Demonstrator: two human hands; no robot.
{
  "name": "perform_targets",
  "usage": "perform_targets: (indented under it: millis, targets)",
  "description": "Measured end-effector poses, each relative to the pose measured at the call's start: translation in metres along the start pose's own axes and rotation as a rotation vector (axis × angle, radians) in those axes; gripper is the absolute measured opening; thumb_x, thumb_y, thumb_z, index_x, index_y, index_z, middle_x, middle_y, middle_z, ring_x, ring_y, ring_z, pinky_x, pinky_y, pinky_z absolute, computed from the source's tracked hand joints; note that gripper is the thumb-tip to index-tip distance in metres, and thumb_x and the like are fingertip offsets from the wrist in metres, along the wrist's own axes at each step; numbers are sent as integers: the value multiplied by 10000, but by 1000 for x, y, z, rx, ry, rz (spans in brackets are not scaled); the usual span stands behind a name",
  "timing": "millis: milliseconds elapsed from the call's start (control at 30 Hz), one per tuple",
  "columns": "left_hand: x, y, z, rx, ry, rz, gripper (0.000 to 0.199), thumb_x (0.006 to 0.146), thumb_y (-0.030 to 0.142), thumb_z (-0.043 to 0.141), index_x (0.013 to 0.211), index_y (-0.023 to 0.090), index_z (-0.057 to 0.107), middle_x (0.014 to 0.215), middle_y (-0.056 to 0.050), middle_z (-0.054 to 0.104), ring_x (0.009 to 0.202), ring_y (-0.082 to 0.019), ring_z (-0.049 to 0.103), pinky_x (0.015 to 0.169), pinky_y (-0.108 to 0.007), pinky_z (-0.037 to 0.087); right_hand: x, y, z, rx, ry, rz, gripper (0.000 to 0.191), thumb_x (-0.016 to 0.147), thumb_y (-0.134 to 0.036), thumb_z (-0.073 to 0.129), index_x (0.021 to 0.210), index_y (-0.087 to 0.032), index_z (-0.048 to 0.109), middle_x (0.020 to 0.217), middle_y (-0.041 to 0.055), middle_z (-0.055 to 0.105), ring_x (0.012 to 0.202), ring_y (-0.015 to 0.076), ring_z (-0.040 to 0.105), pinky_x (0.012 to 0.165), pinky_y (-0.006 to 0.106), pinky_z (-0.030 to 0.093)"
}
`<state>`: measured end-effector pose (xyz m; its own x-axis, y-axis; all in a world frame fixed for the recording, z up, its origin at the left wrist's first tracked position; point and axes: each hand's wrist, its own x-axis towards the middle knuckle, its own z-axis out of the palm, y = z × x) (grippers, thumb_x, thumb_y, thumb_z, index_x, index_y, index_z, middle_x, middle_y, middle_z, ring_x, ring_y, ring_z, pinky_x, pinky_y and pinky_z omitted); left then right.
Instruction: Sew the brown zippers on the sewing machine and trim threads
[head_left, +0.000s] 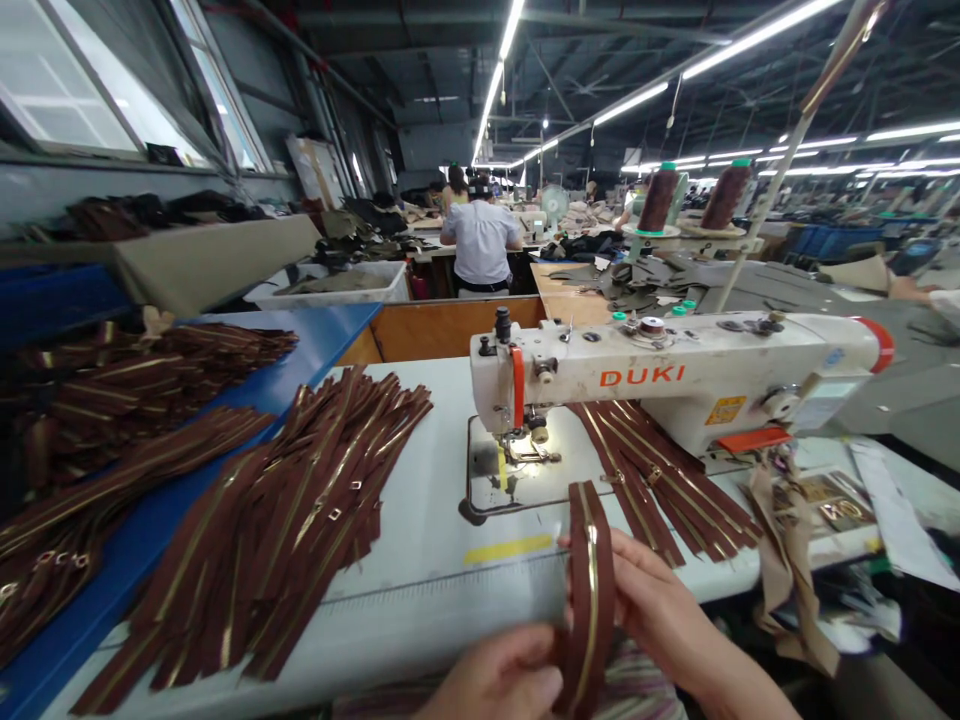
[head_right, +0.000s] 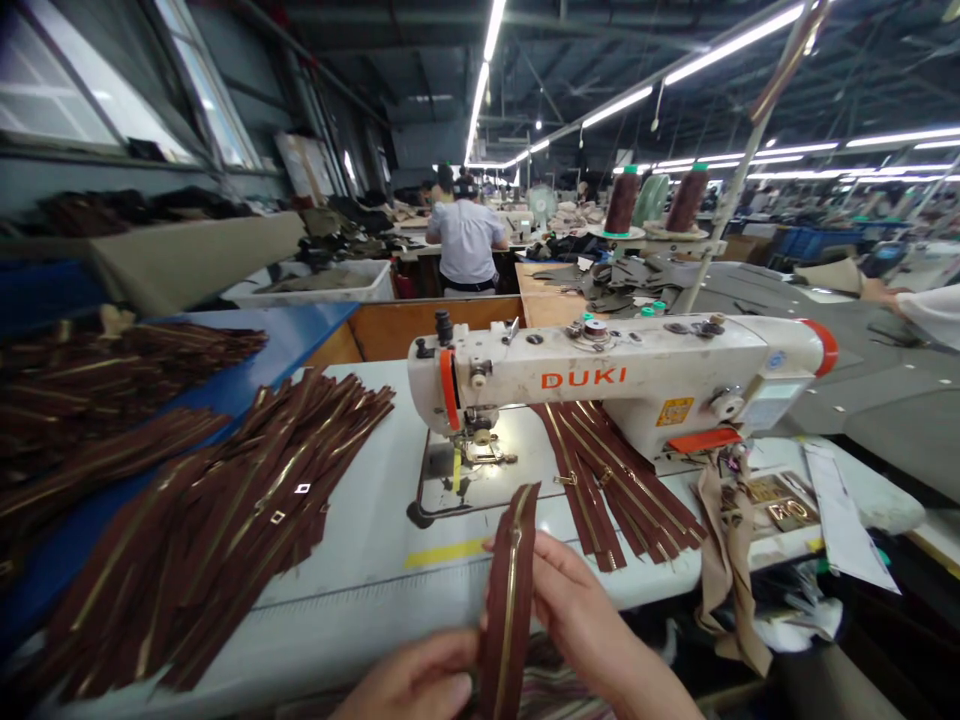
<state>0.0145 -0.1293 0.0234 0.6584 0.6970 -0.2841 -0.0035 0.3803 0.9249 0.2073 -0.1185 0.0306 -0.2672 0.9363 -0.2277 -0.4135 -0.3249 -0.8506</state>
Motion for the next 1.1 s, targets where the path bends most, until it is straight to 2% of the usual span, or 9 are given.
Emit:
perform_targets:
  millis: [67, 133, 233, 333, 433, 567, 733, 867, 1100]
  targets:
    - [-6, 21, -9, 8, -8, 61, 449, 821, 525, 593, 1071, 165, 687, 970, -82, 687, 999, -253, 600, 985, -367, 375, -9, 6, 14, -28, -91, 104, 471, 776, -587, 620, 983, -165, 653, 637, 33, 657, 544, 142, 615, 508, 219, 428]
    - [-6, 33, -17, -30, 15, 57, 472, 857, 519, 547, 1130, 151, 660, 901, -87, 699, 907, -244, 629, 955, -384, 406, -7, 12, 31, -95, -160, 177, 468, 790, -590, 602, 955, -156, 652, 586, 22, 643, 475, 112, 578, 468, 189, 402]
    - [0, 38, -29, -64, 204, 31, 456, 816, 504, 612, 1070, 132, 681, 808, -80, 707, 778, -237, 640, 839, -368, 467, 8, 16, 52, -105, -170, 187, 487, 749, -610, 630, 890, -144, 656, 565, 1, 613, 457, 105, 563, 459, 186, 407]
    - [8, 42, -49, -41, 424, 92, 352, 775, 452, 679, 917, 132, 709, 870, -81, 714, 879, -236, 629, 875, -329, 448, 25, 16, 61, -20, -117, 112, 491, 704, -610, 669, 826, -135, 660, 614, 2, 614, 516, 116, 587, 558, 237, 467]
    - [16, 53, -73, -20, 503, 183, 276, 770, 413, 690, 814, 141, 693, 859, -62, 710, 890, -210, 621, 909, -312, 433, 37, 18, 57, -41, -116, 76, 467, 693, -583, 684, 810, -131, 671, 659, 24, 638, 593, 137, 601, 637, 272, 475]
    - [36, 68, -98, 121, 545, 231, 297, 771, 433, 665, 789, 137, 662, 767, -57, 691, 765, -197, 630, 772, -316, 487, 54, 27, 44, -220, -136, 41, 405, 663, -529, 708, 725, -130, 673, 594, -6, 598, 531, 102, 508, 564, 226, 389]
    - [81, 82, -116, 369, 566, 276, 331, 826, 433, 625, 838, 102, 646, 747, -55, 655, 655, -164, 612, 665, -319, 512, 85, 23, 30, -726, 27, -186, 275, 778, -351, 605, 589, -154, 629, 521, -36, 514, 501, 95, 422, 509, 219, 292]
    - [108, 88, -124, 574, 602, 355, 293, 912, 362, 550, 1077, 124, 590, 1017, -54, 627, 829, -178, 631, 725, -352, 540, 105, 10, 24, -1217, 183, -385, 185, 758, -186, 644, 574, -175, 639, 620, -7, 608, 616, 128, 517, 578, 231, 325]
    - [107, 59, -119, 1019, 633, 478, 238, 894, 183, 537, 1127, 176, 585, 1193, -92, 602, 1086, -236, 577, 961, -466, 460, 113, 12, 19, -1360, 231, -473, 184, 741, -172, 703, 585, -189, 607, 675, 4, 630, 705, 154, 547, 631, 239, 351]
